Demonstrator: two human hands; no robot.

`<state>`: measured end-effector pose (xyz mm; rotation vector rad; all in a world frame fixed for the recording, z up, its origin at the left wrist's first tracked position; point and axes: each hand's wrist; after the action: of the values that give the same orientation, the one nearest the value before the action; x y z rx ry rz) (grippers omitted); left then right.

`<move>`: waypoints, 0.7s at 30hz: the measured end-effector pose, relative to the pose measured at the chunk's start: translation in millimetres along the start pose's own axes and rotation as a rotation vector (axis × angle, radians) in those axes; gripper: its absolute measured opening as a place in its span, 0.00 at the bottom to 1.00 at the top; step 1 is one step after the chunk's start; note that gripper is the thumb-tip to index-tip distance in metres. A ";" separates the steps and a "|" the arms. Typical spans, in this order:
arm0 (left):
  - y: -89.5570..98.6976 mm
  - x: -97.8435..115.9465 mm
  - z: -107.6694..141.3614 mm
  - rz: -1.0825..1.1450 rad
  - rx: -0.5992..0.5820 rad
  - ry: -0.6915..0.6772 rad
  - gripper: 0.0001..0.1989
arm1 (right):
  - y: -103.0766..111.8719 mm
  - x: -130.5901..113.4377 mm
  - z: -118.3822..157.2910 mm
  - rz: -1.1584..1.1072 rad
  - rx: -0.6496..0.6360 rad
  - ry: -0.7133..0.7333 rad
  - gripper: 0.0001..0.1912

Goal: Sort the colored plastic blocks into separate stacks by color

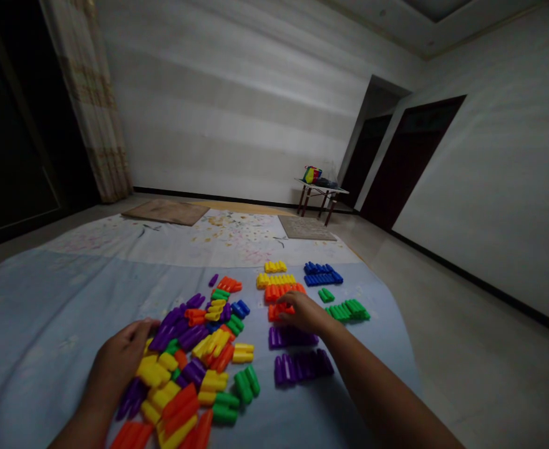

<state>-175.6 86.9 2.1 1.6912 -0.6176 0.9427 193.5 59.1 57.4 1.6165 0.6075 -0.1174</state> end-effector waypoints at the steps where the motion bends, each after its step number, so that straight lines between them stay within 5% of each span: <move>1: 0.3 0.1 -0.1 0.001 -0.002 -0.003 0.18 | -2.2 -1.0 -2.1 -0.001 0.003 0.000 0.17; 21: -3.3 -4.8 0.5 0.059 0.004 -0.032 0.18 | -4.7 -3.0 -1.4 -0.036 0.036 0.004 0.13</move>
<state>-175.5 87.3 -3.7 1.7022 -0.6912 0.9608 188.5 59.6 54.6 1.6418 0.6409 -0.1525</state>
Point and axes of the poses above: each hand's wrist, its own z-axis away from the middle knuckle, its own y-axis out of the back of the hand, x = y × z, and after that the axes turned 4 degrees about x, right-handed
